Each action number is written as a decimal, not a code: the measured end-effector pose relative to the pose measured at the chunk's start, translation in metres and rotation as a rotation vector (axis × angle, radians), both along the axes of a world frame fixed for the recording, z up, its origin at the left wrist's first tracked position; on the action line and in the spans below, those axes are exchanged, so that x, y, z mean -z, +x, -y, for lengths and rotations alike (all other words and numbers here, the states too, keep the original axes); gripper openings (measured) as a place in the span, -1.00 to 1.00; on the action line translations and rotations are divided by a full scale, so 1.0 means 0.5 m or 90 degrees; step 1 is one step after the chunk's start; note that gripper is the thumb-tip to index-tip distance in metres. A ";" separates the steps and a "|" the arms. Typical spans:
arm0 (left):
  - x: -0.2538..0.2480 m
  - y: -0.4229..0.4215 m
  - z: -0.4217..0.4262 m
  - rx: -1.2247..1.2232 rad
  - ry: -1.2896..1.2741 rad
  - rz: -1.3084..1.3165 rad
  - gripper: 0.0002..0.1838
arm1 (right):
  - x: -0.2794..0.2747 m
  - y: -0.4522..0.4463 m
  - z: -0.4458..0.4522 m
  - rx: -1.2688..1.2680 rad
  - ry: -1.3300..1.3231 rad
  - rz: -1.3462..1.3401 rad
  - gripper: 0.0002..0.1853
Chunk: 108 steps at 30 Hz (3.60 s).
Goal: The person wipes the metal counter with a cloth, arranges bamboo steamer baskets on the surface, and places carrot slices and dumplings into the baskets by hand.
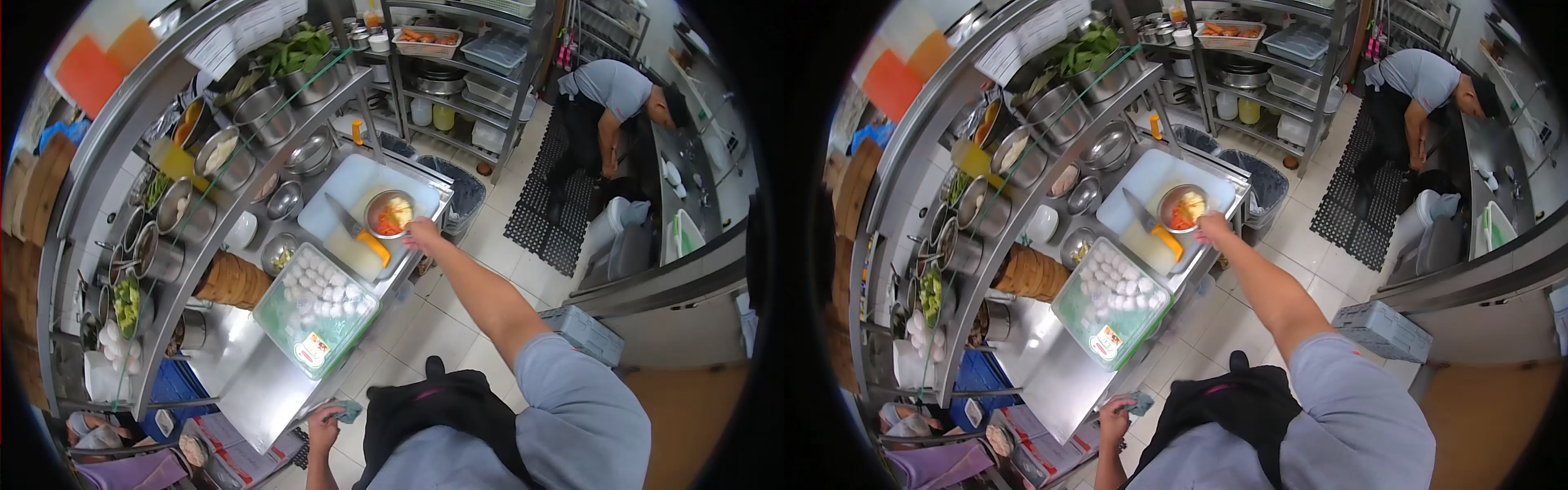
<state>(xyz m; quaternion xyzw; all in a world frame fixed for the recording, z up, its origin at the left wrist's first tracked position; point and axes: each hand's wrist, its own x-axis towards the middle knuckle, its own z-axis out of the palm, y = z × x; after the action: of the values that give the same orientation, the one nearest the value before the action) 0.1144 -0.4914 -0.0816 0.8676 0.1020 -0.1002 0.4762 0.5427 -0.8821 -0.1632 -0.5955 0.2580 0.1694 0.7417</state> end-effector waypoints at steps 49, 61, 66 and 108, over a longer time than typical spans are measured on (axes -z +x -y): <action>-0.135 0.803 1.891 1.207 -0.156 0.199 -0.59 | -0.291 -0.460 1.234 0.408 -0.590 0.185 -0.74; -0.445 0.682 2.305 1.163 -0.494 0.246 -0.86 | -0.304 -0.506 1.547 0.536 -0.550 0.268 -0.22; -0.519 0.755 2.485 1.011 -0.395 0.481 -0.92 | -0.353 -0.459 1.778 0.952 -0.191 0.334 -0.35; -0.111 0.715 3.571 1.413 -0.312 0.610 -0.18 | -0.332 -0.501 2.805 0.359 -0.121 -0.195 -0.71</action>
<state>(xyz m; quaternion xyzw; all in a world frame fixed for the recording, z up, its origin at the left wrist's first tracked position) 0.4720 -2.2771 -0.0263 0.3215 -0.8961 -0.1386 0.2727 0.2919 -2.2844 0.0026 -0.5350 0.5357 0.0198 0.6530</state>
